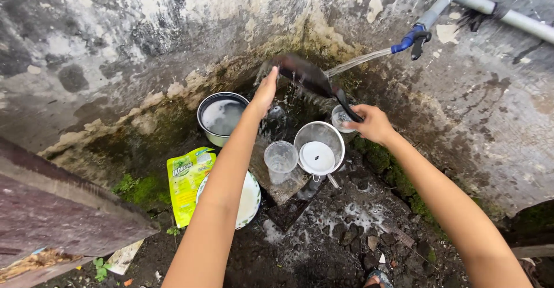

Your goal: The recorder washes various dishes including cups, plates, and a frying pan using a sponge and water from a faucet in an outdoor area.

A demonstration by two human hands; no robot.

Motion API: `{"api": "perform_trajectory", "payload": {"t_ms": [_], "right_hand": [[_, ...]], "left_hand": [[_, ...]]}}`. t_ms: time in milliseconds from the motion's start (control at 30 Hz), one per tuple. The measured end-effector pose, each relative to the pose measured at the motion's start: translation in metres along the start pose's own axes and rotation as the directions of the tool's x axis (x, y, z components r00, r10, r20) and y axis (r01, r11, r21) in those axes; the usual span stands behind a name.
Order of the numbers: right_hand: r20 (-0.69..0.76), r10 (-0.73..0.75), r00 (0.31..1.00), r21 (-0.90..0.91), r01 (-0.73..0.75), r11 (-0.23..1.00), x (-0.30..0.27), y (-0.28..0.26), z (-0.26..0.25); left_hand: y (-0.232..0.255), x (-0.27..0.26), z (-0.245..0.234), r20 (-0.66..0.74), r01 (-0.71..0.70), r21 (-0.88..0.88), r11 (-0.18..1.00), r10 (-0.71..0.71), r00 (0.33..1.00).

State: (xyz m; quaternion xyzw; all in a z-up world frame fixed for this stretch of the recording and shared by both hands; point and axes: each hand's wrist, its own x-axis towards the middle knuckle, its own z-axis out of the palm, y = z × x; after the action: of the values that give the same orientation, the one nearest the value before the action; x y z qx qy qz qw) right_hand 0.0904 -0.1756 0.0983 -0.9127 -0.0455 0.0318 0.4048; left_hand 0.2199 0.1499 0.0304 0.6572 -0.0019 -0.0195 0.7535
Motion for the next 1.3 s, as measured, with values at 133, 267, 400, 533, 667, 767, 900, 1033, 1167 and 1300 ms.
{"api": "perform_trajectory", "payload": {"t_ms": [133,267,400,533,667,767,900,1033,1167,1300], "right_hand": [[0.219,0.127,0.967,0.252,-0.182,0.95,0.091,0.0,0.041],[0.361,0.162,0.919,0.734,-0.387,0.559,0.178,-0.01,0.063],[0.366,0.211,0.906,0.874,-0.412,0.257,0.217,-0.033,0.067],[0.367,0.246,0.897,0.899,-0.41,0.152,0.214,-0.049,0.059],[0.45,0.131,0.884,0.893,-0.44,-0.099,0.259,0.024,0.066],[0.503,-0.046,0.863,0.82,-0.493,-0.291,0.269,0.063,0.076],[0.337,0.164,0.927,0.941,-0.334,-0.051,0.153,-0.021,0.075],[0.327,0.191,0.926,0.93,-0.351,0.108,0.102,0.012,0.087],[0.175,0.074,0.982,0.871,-0.189,0.454,0.023,-0.009,0.079],[0.027,0.061,0.998,0.749,-0.06,0.659,-0.019,-0.013,0.083]], "left_hand": [[-0.025,0.011,0.038,-0.122,0.009,0.283,0.959,0.027,0.992],[-0.033,0.01,0.091,-0.129,0.203,0.329,0.922,-0.169,0.977],[-0.016,0.011,0.129,0.078,0.25,-0.21,0.945,-0.239,0.968],[-0.016,0.018,0.136,0.091,0.214,-0.359,0.908,-0.195,0.977],[-0.078,0.054,0.144,0.064,-0.178,-0.156,0.972,0.19,0.98],[-0.026,0.003,0.143,0.075,-0.076,-0.155,0.985,0.088,0.993],[-0.043,0.016,0.153,0.064,0.159,-0.255,0.954,-0.148,0.987],[-0.063,0.022,0.143,0.072,0.187,-0.293,0.937,-0.174,0.982],[-0.069,0.006,0.135,0.157,0.213,-0.157,0.964,-0.189,0.969],[-0.085,-0.012,0.142,0.15,0.157,-0.006,0.988,-0.154,0.976]]}}
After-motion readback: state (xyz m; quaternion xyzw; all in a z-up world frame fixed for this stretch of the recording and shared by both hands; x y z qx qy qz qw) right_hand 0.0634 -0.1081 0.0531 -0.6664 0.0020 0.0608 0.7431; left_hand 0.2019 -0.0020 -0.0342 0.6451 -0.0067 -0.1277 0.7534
